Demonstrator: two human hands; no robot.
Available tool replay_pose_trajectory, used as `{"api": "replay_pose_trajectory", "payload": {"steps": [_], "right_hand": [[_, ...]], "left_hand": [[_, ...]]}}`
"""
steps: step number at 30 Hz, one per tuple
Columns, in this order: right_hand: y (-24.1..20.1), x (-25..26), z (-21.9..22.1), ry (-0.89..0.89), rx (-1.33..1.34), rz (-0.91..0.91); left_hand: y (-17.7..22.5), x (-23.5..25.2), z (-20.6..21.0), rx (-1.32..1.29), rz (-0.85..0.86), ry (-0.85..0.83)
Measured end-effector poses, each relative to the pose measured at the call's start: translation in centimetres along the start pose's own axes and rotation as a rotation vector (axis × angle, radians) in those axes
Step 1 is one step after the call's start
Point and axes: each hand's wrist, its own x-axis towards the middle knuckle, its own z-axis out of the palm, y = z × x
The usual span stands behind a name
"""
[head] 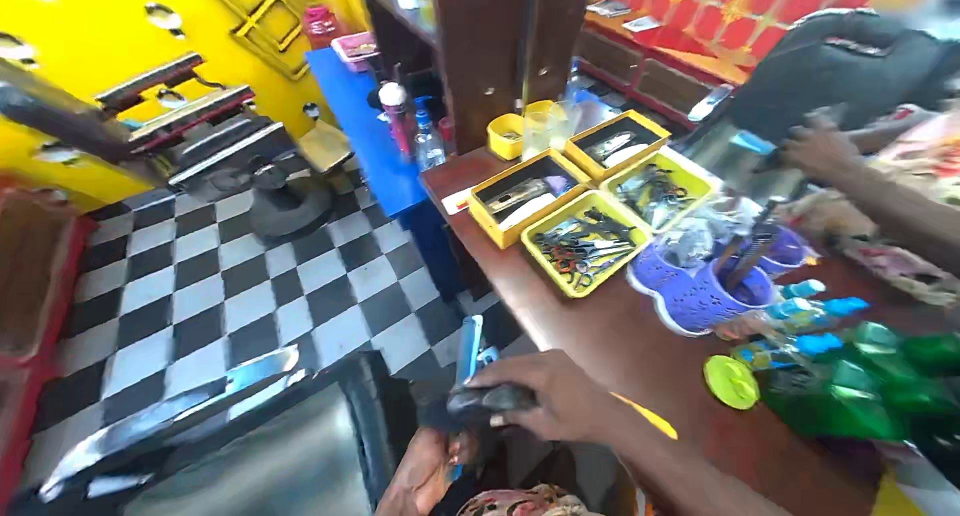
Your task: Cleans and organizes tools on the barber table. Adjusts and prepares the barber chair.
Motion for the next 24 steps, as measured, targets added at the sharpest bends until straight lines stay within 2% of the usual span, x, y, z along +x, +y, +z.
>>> {"api": "replay_pose_trajectory", "payload": {"steps": [1,5,6,8,10,12,14,16,18,20,24], "right_hand": [[0.5,-1.0,0.2,0.053,-0.042,0.026],[1.9,-6.1,-0.7,0.589,-0.002,0.374],[1.8,-8.1,-1.2,0.646,-0.011,0.414],[1.0,-12.7,-2.1,0.617,-0.038,0.451],[-0.3,-16.8,-2.4,0.551,-0.069,0.439],[-1.6,-19.5,-2.2,0.540,-0.074,0.432],[-2.7,-21.0,-1.8,0.567,-0.102,0.444],[-3.1,-21.6,-1.3,0.628,-0.149,0.414],[-3.3,-21.9,-0.7,0.686,-0.166,0.382],[-3.5,-22.2,-0.2,0.724,-0.163,0.375],[-3.6,-23.5,0.2,0.771,-0.169,0.359]], "left_hand": [[-0.1,0.4,0.3,0.050,-0.009,-0.040],[2.0,3.3,2.6,0.311,0.043,-0.104],[2.7,4.3,3.5,0.448,0.079,-0.095],[4.2,6.6,6.2,0.771,0.200,-0.115],[5.3,8.7,10.8,1.142,0.426,-0.195],[5.7,10.4,17.1,1.502,0.809,-0.260],[5.1,11.4,24.1,1.756,1.232,-0.322],[4.1,11.9,30.5,2.005,1.461,-0.435],[2.8,13.0,35.1,2.205,1.531,-0.597],[1.1,14.8,37.9,2.355,1.534,-0.783],[-1.8,17.7,39.4,2.489,1.529,-1.096]]}}
